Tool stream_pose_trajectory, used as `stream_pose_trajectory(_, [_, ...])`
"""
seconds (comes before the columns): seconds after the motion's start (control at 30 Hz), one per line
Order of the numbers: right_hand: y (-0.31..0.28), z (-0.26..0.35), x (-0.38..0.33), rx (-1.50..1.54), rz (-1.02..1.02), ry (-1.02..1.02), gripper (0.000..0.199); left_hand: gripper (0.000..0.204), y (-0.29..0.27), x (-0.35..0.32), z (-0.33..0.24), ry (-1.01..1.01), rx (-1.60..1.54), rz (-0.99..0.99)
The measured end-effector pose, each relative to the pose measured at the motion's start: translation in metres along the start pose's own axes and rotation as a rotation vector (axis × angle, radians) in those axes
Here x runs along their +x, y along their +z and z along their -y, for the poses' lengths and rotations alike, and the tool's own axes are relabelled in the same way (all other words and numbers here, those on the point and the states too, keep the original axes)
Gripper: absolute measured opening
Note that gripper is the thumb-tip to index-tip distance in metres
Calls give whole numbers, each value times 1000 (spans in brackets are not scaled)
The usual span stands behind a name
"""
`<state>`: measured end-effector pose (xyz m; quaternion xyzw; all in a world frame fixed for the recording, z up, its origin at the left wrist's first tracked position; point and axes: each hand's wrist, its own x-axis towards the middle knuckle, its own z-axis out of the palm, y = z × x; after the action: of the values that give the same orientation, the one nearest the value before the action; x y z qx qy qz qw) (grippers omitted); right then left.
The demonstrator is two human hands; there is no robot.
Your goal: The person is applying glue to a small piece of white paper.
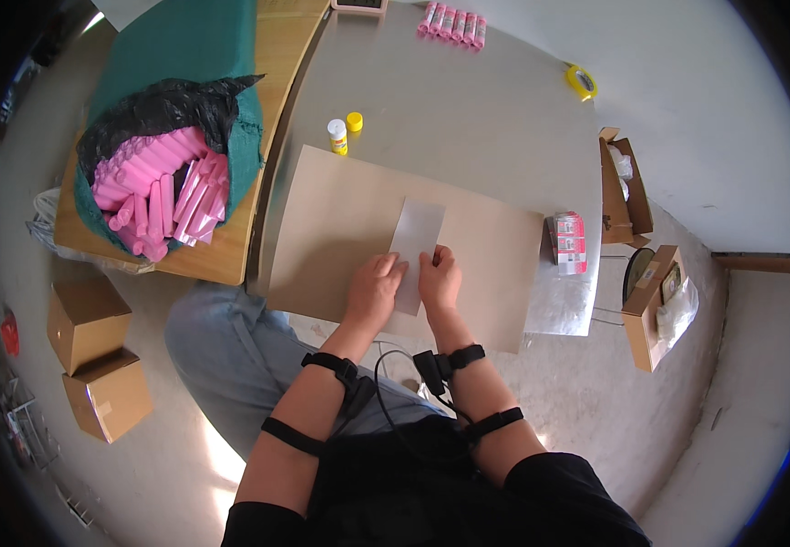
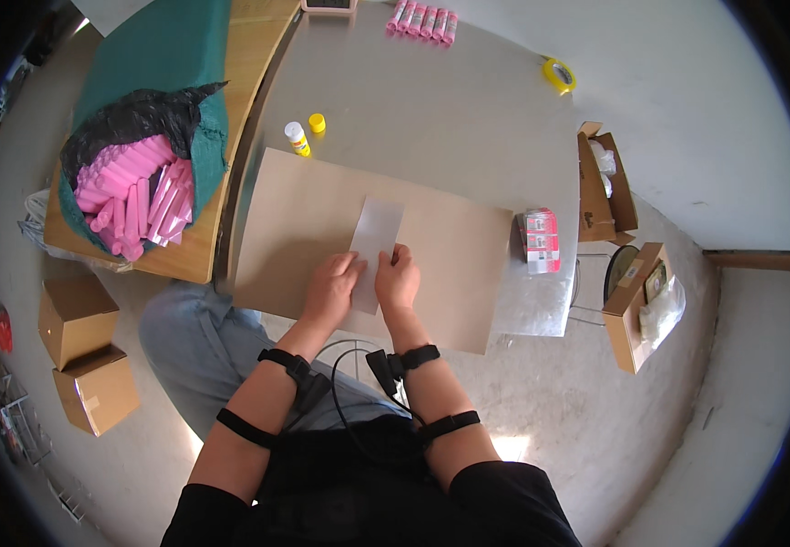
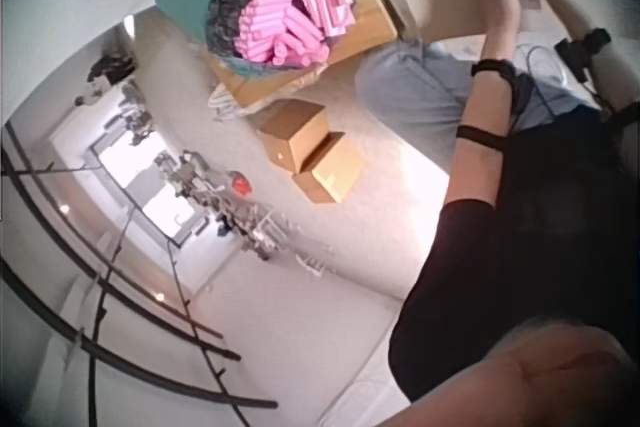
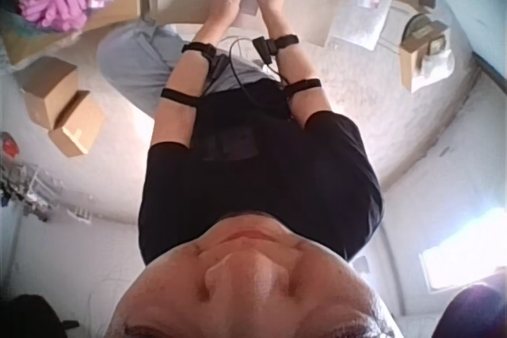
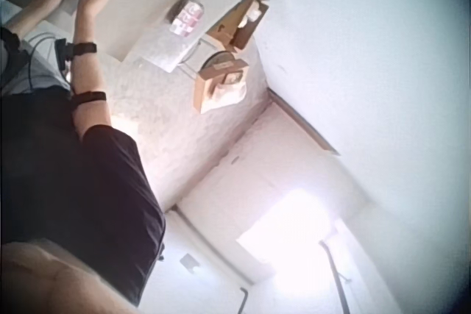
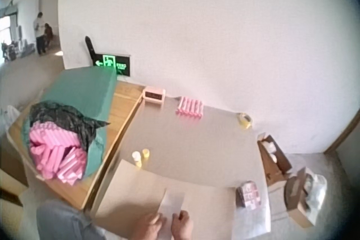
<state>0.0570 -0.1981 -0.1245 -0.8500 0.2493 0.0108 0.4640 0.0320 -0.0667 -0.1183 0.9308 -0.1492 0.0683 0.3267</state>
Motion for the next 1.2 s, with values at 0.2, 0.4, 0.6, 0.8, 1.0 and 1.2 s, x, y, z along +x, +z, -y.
stream_pose_trajectory(0.2, [-3,5,1,-95,1,-30,22,30,2,-4,-5,51,95,78])
stream_pose_trajectory(0.4, [-24,3,-6,-403,-56,-365,21,35,1,-6,-13,56,225,130])
stream_pose_trajectory(0.6, [-30,-10,-15,-509,58,-833,25,36,-1,3,-21,77,401,256])
stream_pose_trajectory(0.8, [-24,33,18,-173,277,-462,22,28,18,0,-17,11,420,286])
stream_pose_trajectory(1.0, [25,132,75,-371,508,-936,37,27,6,7,-25,-17,394,385])
stream_pose_trajectory(1.2, [87,154,100,-591,541,-1041,50,27,0,13,-29,29,503,396])
